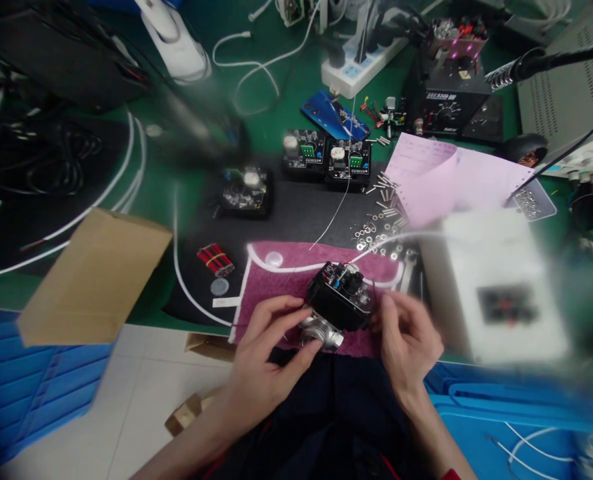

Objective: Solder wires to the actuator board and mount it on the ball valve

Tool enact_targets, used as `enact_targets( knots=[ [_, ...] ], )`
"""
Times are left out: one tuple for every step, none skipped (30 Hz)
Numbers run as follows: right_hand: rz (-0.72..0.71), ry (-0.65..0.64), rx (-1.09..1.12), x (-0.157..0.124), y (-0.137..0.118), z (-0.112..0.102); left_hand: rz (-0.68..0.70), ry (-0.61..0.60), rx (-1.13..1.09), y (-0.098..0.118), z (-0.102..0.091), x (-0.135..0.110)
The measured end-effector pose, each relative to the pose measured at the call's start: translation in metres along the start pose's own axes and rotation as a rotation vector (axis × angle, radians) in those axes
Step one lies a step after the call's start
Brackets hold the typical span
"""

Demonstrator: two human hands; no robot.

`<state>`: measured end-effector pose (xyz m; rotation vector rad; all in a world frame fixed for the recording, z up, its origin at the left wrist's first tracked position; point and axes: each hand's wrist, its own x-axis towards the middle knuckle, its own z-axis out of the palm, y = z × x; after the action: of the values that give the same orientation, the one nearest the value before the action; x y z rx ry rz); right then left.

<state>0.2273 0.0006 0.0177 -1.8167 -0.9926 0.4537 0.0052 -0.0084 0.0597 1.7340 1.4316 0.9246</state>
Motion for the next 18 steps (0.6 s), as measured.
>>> enact_targets(
  knots=[
    [0.002,-0.004,0.000,0.000,0.000,0.000,0.020,-0.003,-0.018,0.001,0.000,0.000],
    [0.008,-0.009,0.000,0.000,0.000,0.000,0.038,-0.004,-0.036,0.001,0.000,0.000],
    [0.013,-0.015,-0.001,0.000,0.000,-0.001,0.041,-0.002,-0.043,0.002,0.000,0.000],
    [0.017,-0.020,-0.001,0.000,0.000,-0.001,0.025,0.002,-0.033,0.002,0.001,0.000],
    [0.015,-0.024,-0.001,0.000,-0.001,0.000,0.002,0.003,-0.011,0.002,0.001,0.000],
    [0.008,-0.026,-0.002,0.000,-0.001,0.000,-0.021,-0.009,0.016,0.002,0.002,-0.001],
    [-0.002,-0.027,-0.004,0.000,-0.002,0.001,-0.035,-0.030,0.042,0.001,0.003,-0.001],
    [-0.015,-0.025,-0.008,-0.001,-0.002,0.002,-0.032,-0.052,0.061,0.000,0.004,-0.002],
    [-0.032,-0.024,-0.014,-0.001,-0.002,0.002,-0.008,-0.071,0.070,-0.001,0.005,-0.003],
    [-0.052,-0.019,-0.027,-0.002,-0.001,0.002,0.014,-0.068,0.080,-0.003,0.006,-0.004],
    [-0.080,-0.009,-0.042,-0.003,0.001,0.001,0.033,-0.043,0.091,-0.004,0.006,-0.004],
    [-0.114,0.004,-0.065,-0.003,0.003,-0.001,0.047,-0.004,0.105,-0.007,0.007,-0.005],
    [-0.154,0.025,-0.094,-0.002,0.006,-0.004,0.048,0.038,0.129,-0.009,0.007,-0.005],
    [-0.197,0.053,-0.129,-0.001,0.008,-0.008,0.054,0.066,0.157,-0.011,0.008,-0.006],
    [-0.239,0.082,-0.165,0.000,0.010,-0.013,0.071,0.067,0.183,-0.013,0.009,-0.006],
    [-0.276,0.106,-0.200,0.002,0.011,-0.019,0.092,0.053,0.202,-0.015,0.010,-0.006],
    [-0.305,0.117,-0.232,0.003,0.011,-0.025,0.118,0.036,0.209,-0.015,0.012,-0.006],
    [-0.327,0.114,-0.260,0.005,0.010,-0.030,0.142,0.022,0.201,-0.016,0.013,-0.007]
  ],
)
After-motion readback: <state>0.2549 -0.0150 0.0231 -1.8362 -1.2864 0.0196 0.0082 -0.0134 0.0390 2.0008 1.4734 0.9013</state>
